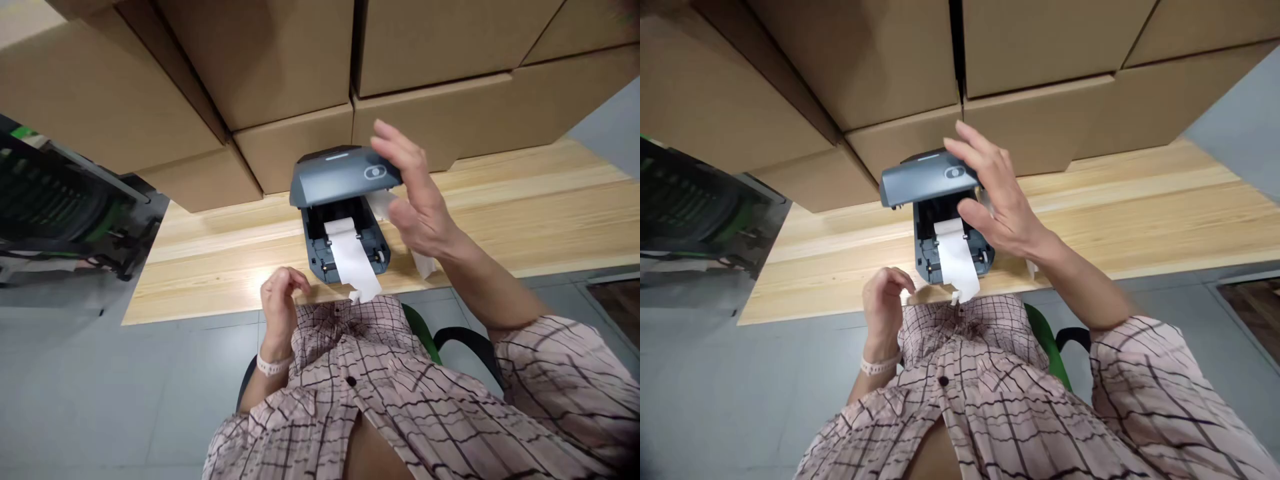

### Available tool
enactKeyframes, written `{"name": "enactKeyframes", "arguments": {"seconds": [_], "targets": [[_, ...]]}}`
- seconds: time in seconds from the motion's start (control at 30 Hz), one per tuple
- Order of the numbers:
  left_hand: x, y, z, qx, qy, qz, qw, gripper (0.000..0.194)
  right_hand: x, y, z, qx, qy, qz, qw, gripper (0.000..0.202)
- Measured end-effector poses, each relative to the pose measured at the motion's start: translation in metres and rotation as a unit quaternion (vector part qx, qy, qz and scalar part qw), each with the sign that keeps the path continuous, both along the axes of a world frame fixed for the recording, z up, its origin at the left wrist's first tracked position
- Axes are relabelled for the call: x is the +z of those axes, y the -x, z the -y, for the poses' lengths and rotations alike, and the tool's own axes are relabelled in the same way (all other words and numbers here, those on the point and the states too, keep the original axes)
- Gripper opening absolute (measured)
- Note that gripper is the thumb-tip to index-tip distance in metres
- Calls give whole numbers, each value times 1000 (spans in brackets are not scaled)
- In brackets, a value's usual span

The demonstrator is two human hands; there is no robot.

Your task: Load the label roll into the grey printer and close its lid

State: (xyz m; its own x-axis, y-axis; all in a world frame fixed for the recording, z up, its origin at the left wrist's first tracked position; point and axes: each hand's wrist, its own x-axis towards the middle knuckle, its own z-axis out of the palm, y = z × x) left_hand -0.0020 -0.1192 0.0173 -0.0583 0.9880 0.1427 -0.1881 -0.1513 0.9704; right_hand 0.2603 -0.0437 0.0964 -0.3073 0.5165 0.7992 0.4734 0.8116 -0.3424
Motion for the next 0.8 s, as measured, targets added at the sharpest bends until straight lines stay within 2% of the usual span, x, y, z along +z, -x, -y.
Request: {"name": "enactKeyframes", "arguments": {"seconds": [0.1,0.13,0.23,0.3,0.4,0.47,0.53,0.57,0.67,0.73,0.8], "targets": [[13,2,-38,93,-49,-35,994,19,16,9,-37,-19,-21,-28,999,64],[16,0,-52,98,-55,-61,992,24,21,12,-49,-33,-15,-30,999,62],[14,-9,-91,19,-16,-109,994,61,38,17,-79,-70,10,-24,997,58],[10,-16,-109,-52,10,-113,992,80,44,19,-89,-107,-13,-39,993,56],[3,-23,-122,-113,18,-115,987,98,36,21,-83,-154,-91,-64,982,37],[1,-23,-126,-122,23,-116,985,103,21,23,-71,-117,-95,-21,988,26],[0,-23,-128,-120,29,-111,986,103,5,23,-59,-58,-20,81,995,26],[0,-22,-128,-119,31,-110,986,103,-2,23,-55,-34,38,147,988,27],[-1,-20,-130,-110,31,-112,987,103,-10,20,-54,15,185,310,932,32],[-2,-20,-132,-106,29,-115,987,102,-7,17,-61,41,239,345,907,34],[-3,-20,-132,-109,23,-117,987,101,-1,13,-71,69,268,335,901,36]]}}
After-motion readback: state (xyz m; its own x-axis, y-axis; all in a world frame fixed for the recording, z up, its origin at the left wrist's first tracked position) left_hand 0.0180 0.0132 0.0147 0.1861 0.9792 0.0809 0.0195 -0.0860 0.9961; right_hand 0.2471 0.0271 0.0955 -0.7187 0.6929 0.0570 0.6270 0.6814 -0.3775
